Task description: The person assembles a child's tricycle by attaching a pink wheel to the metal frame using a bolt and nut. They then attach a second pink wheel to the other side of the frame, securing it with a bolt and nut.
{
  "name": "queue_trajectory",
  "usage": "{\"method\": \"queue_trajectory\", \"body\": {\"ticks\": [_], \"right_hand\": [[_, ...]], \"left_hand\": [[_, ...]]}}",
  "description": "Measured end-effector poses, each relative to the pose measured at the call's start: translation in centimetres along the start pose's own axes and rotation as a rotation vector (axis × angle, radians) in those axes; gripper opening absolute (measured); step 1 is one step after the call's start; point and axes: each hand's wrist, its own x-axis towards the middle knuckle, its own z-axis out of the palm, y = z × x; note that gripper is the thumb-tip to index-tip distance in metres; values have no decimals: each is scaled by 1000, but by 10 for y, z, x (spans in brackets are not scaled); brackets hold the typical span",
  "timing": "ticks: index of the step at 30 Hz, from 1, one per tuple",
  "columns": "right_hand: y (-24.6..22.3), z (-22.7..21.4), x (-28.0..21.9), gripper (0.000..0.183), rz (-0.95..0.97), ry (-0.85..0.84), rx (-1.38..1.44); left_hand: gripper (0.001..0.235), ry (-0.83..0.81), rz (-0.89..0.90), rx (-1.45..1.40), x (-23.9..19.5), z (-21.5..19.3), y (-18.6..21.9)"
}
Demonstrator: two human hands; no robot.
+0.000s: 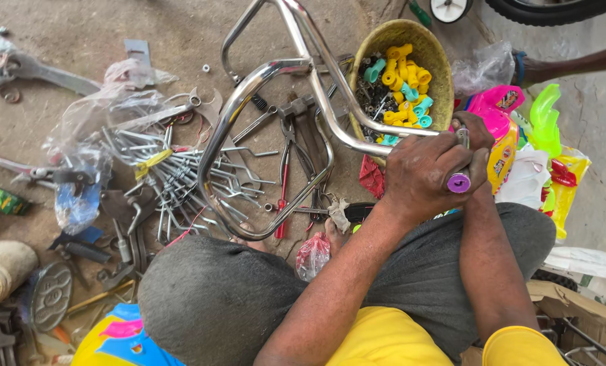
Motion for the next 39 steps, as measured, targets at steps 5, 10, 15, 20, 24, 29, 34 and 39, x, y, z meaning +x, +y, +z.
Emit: {"method": "queue_trajectory", "body": {"ticks": [5, 10, 15, 20, 24, 29, 34, 39], "right_hand": [[7, 6, -7, 20, -59, 58, 97], [22, 13, -8, 18, -83, 64, 62], [13, 18, -8, 19, -48, 145, 83], [-2, 14, -4, 22, -91, 145, 124], [-9, 15, -5, 20, -34, 152, 148], [0, 17, -8, 24, -96, 156, 226], [17, 14, -10, 25, -137, 103, 203], [17, 15, -11, 25, -75, 84, 243]], "left_hand": [[23, -2, 12, 5, -2, -3, 0], [22, -4, 13, 11, -2, -2, 0], [21, -20, 9, 8, -1, -2, 0], [25, -34, -18, 33, 2, 2, -1], [22, -34, -7, 29, 2, 0, -1], [22, -21, 6, 10, 4, 2, -3], [23, -41, 12, 41, 2, 4, -4], [23, -40, 5, 24, 1, 3, -5]]}}
